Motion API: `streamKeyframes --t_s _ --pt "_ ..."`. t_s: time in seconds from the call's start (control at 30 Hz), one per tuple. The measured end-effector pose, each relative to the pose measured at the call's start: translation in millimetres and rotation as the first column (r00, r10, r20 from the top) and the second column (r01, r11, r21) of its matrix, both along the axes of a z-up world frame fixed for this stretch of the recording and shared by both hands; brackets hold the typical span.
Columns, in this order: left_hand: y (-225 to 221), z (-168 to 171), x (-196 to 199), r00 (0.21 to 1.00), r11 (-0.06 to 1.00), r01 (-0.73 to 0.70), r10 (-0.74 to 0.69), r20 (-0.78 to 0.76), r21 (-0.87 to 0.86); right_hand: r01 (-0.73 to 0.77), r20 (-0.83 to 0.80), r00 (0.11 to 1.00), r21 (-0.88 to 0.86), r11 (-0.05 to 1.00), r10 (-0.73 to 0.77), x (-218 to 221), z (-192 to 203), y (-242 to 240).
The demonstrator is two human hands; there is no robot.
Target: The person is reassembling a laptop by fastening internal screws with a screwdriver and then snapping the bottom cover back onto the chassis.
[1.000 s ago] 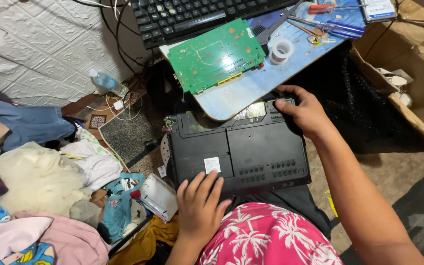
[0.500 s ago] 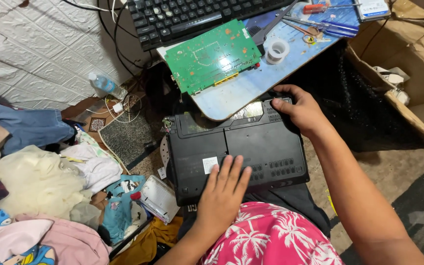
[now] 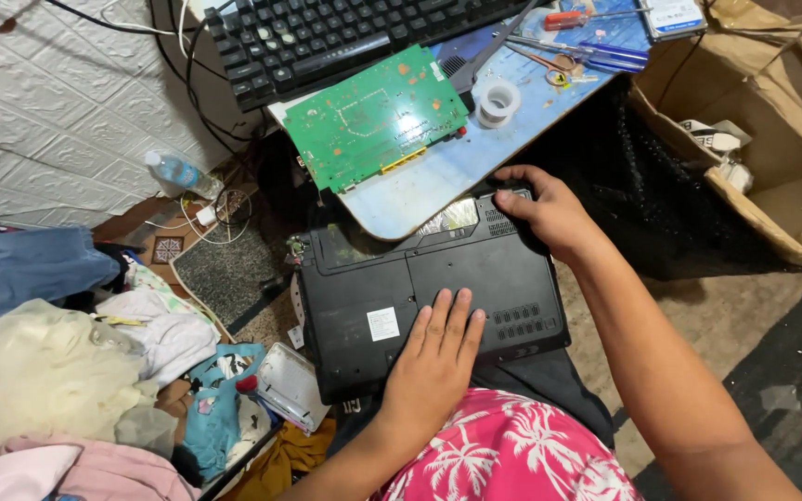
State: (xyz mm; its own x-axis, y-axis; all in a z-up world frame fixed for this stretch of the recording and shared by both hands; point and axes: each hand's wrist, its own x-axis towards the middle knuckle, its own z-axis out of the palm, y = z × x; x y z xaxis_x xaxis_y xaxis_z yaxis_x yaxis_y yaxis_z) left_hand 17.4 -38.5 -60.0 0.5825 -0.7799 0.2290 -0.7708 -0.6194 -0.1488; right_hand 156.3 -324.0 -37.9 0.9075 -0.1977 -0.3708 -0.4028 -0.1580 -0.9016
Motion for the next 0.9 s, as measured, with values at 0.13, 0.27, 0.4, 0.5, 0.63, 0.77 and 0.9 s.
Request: streamKeyframes --t_s 0.13,0.27,0.4,0.5,0.63,0.77,0.9 --pt "-0.2 -1.1 -0.2 1.0 1.0 -0.004 0.003 -0.017 -0.029 -0.029 0.028 0.999 0.146 0.989 0.026 -8.6 4.1 -2.4" --pt "0.0 0.9 2.5 1.0 0.998 0.013 -0.015 -0.019 -0.054 0.042 -0.061 0.998 0.182 0.982 -0.032 -8.6 8.6 -0.5" --pt "1.7 3.7 3.1 1.0 0.999 0.018 -0.019 -0.022 -0.026 0.094 -0.107 0.99 0.054 0.994 -0.088 5.5 9.6 6.0" --pt "0.7 1.9 3.4 0.999 0.999 0.022 -0.023 -0.025 -0.04 0.069 -0.071 0.995 0.063 0.996 -0.065 9.6 -3.5 -0.9" --pt "0.9 3.3 3.9 0.999 0.998 0.027 -0.028 -0.023 -0.056 0.045 -0.031 0.999 0.034 0.998 -0.044 11.7 -17.3 -8.0" --pt "0.8 5.7 3.8 1.0 0.998 0.022 -0.022 -0.012 -0.056 -0.01 0.051 0.999 -0.033 0.999 0.011 10.3 -15.8 -7.6" --pt "2.0 5.7 3.7 0.999 0.999 0.021 -0.022 -0.026 -0.027 -0.007 -0.042 0.999 -0.114 0.993 0.003 5.4 13.1 5.5"
